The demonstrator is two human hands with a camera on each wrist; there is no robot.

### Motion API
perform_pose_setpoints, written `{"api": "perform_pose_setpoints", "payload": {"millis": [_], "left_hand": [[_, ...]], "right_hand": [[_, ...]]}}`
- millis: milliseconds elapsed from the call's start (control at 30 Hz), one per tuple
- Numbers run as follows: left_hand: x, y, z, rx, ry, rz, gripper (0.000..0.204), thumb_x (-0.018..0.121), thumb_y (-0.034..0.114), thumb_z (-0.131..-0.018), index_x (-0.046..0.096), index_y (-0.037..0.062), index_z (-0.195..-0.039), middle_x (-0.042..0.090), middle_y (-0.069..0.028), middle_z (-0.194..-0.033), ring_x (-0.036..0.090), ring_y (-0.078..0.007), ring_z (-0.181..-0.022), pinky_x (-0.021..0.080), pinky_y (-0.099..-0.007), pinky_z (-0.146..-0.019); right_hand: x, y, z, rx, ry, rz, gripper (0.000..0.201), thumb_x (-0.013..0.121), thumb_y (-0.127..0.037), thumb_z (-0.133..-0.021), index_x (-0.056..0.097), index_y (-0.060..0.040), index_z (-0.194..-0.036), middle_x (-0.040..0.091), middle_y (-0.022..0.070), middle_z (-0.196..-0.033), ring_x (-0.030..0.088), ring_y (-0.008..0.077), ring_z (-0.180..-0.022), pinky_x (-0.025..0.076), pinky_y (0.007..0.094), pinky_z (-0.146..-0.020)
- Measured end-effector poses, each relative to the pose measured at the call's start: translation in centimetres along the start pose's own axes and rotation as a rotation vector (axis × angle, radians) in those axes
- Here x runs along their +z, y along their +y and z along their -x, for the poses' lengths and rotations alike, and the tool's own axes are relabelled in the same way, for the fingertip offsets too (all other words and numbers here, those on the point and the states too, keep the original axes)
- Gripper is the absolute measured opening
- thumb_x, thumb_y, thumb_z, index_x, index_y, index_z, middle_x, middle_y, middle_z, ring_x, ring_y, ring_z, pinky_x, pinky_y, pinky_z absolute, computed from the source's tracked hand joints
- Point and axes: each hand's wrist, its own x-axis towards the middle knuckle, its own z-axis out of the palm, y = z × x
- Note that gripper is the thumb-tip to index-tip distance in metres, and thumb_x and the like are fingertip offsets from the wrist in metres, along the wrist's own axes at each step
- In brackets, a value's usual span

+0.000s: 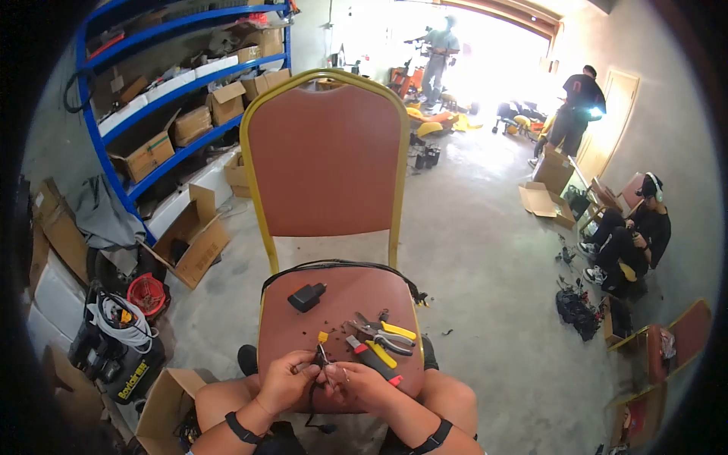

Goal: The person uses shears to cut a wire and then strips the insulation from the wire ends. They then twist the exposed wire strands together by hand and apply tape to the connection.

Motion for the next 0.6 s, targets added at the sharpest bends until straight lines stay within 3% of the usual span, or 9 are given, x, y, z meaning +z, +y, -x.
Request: {"api": "perform_pose_setpoints", "payload": {"millis": [300,400,600], "left_hand": [[0.2,0.5,0.3,-0.015,0.071,0.064,0.025,0.062,-0.002,-0.091,0.058,-0.01,-0.115,0.063,-0.0099,-0.107,0.063,-0.0146,-0.097,0.052,-0.0265,-0.081],[0.3,1.2,0.1,-0.01,0.115,-0.168,0.027,0.066,0.001,-0.089,0.061,-0.0097,-0.114,0.065,-0.0103,-0.105,0.063,-0.0152,-0.098,0.051,-0.0264,-0.083],[0.0,-1.3,-0.3,-0.028,0.142,-0.03,0.032,0.067,0.005,-0.089,0.06,-0.0087,-0.118,0.065,-0.011,-0.105,0.063,-0.0164,-0.096,0.051,-0.0265,-0.084]], "right_hand": [[0.2,0.9,-0.5,-0.036,-0.042,-0.083,0.036,0.056,-0.033,-0.098,0.061,-0.0009,-0.114,0.064,0.0048,-0.09,0.06,0.012,-0.079,0.047,0.0243,-0.069],[-0.2,0.8,-0.6,-0.018,-0.064,-0.069,0.039,0.056,-0.034,-0.098,0.06,-0.0015,-0.119,0.065,0.0046,-0.093,0.06,0.0117,-0.08,0.048,0.0244,-0.071],[0.2,0.2,-0.1,0.023,-0.149,-0.094,0.042,0.051,-0.035,-0.101,0.054,-0.0033,-0.128,0.065,0.0056,-0.1,0.06,0.0142,-0.082,0.048,0.0268,-0.074]]}}
